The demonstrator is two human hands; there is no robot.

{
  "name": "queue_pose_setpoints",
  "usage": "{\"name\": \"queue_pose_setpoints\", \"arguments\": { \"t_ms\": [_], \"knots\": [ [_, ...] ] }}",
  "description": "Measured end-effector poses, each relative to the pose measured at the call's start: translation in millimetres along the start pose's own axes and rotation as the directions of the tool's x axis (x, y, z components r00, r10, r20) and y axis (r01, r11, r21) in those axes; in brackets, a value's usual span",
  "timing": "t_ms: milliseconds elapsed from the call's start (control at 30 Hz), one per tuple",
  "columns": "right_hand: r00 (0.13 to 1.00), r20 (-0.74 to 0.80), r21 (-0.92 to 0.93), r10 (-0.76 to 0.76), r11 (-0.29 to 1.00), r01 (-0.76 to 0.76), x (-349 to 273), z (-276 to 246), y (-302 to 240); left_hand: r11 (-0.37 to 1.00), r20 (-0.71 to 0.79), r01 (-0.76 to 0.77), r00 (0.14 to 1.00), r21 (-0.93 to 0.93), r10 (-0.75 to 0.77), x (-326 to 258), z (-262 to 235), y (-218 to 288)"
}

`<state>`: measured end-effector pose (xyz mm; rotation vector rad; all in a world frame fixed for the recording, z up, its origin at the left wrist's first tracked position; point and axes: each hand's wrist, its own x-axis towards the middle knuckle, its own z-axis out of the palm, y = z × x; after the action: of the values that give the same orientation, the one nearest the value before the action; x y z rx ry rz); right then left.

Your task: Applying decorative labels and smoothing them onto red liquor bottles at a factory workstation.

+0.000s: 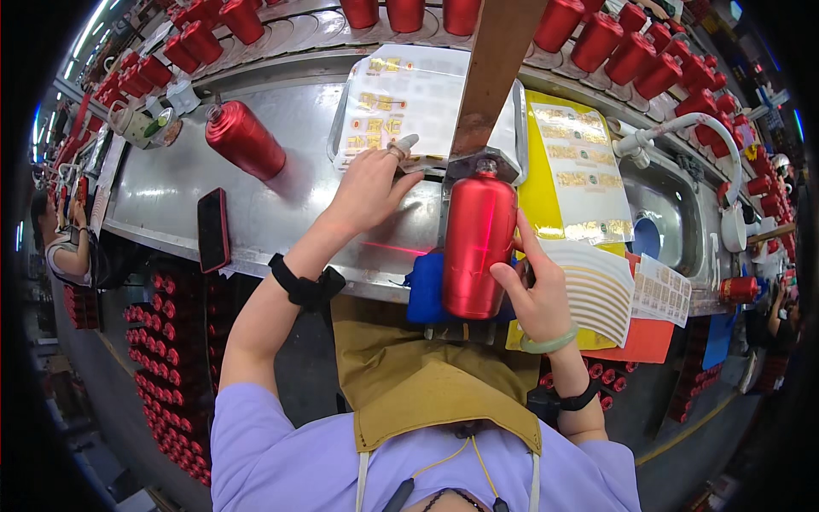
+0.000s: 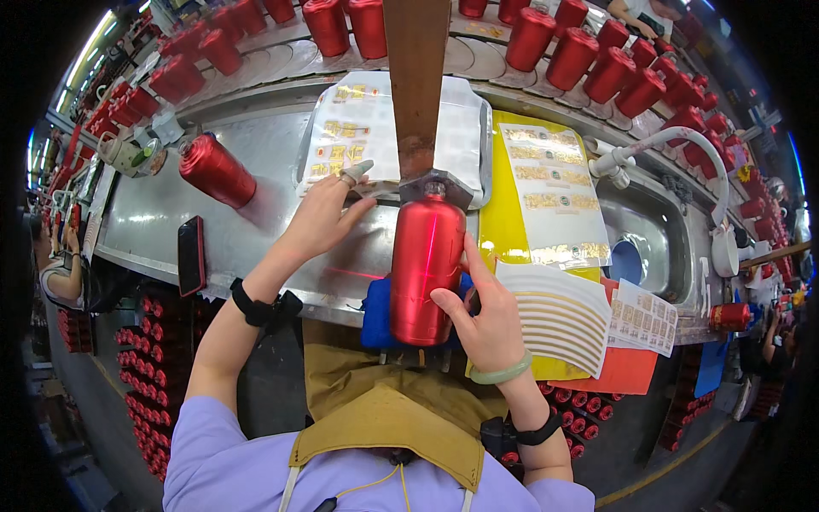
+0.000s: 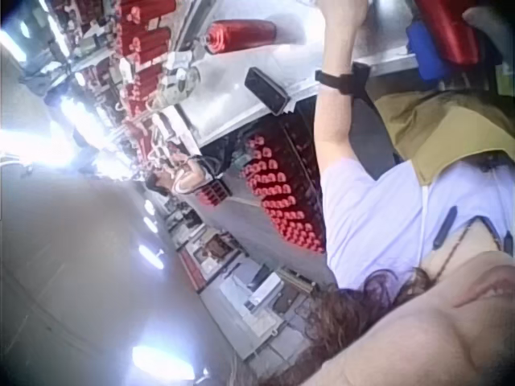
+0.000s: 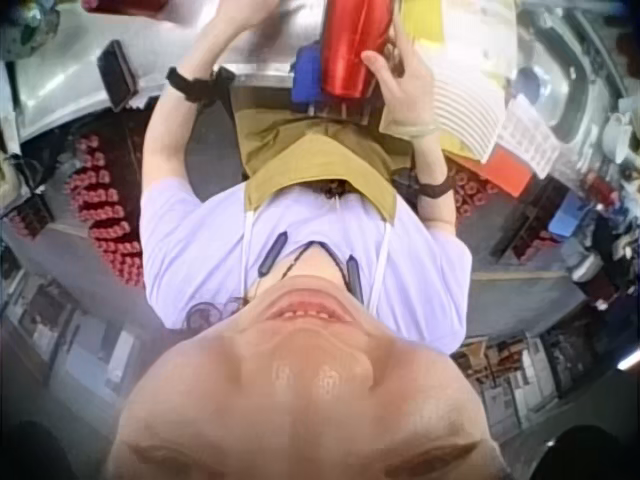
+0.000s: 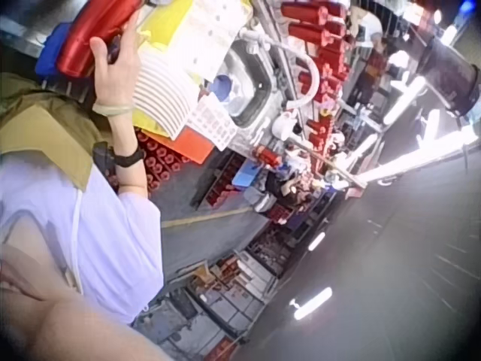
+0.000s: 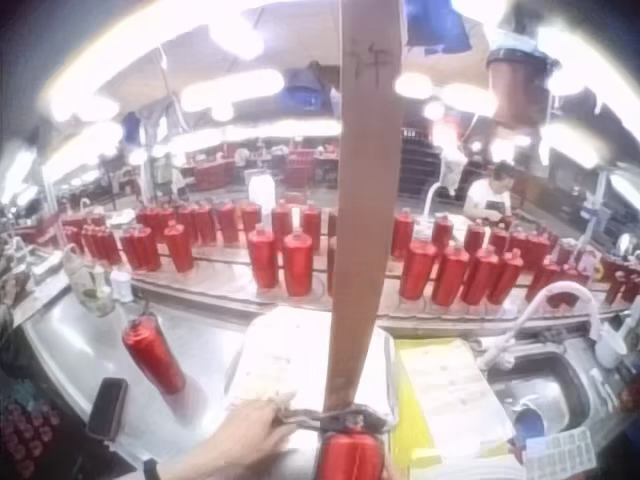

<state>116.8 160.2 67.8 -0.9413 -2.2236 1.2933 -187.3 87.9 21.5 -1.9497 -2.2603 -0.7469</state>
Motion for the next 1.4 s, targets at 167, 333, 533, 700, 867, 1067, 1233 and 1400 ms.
{"name": "queue_pose_setpoints", "arguments": {
  "t_ms": [167, 333, 533, 700, 867, 1067, 1233, 1400],
  "knots": [
    [1.0, -0.012, 0.021, 0.002, 1.0, -0.001, 0.7, 0.6, -0.5, 0.96, 0.284, 0.249, 0.918, 0.131, -0.277, 36.1, -5.6, -17.9],
    [0.998, -0.043, 0.028, -0.047, 0.998, 0.049, 1.0, 2.6, 3.7, 0.97, 0.214, 0.102, 0.965, 0.222, -0.15, 37.1, 18.3, -28.2],
    [0.998, -0.04, 0.035, -0.043, 0.998, 0.045, 1.5, 1.0, 2.3, 0.996, 0.324, 0.025, 0.945, 0.086, -0.052, 56.8, 23.0, -25.6],
    [0.997, -0.042, 0.038, -0.059, 0.997, 0.061, 1.3, 2.5, 6.9, 0.998, 0.175, 0.062, 0.983, -0.028, -0.056, 70.3, 26.3, -27.4],
    [0.998, -0.039, 0.048, -0.054, 0.997, 0.056, 0.3, 2.2, 1.5, 0.998, 0.159, -0.051, 0.986, -0.02, 0.054, 88.1, 63.3, -49.4],
    [0.997, -0.054, 0.065, -0.049, 0.996, 0.053, 1.6, 2.4, 4.6, 0.981, 0.232, -0.192, 0.957, 0.042, 0.177, 114.1, 62.2, -39.0],
    [0.997, -0.064, 0.069, -0.043, 0.997, 0.047, 0.3, 4.2, 5.2, 0.946, 0.272, -0.258, 0.941, 0.193, 0.201, 115.1, 54.6, -31.6],
    [1.0, -0.003, 0.094, -0.026, 0.995, 0.026, -11.2, -1.7, 12.4, 1.0, 0.185, 0.009, 0.983, 0.028, -0.014, 95.6, 25.9, -48.4]
  ]
}}
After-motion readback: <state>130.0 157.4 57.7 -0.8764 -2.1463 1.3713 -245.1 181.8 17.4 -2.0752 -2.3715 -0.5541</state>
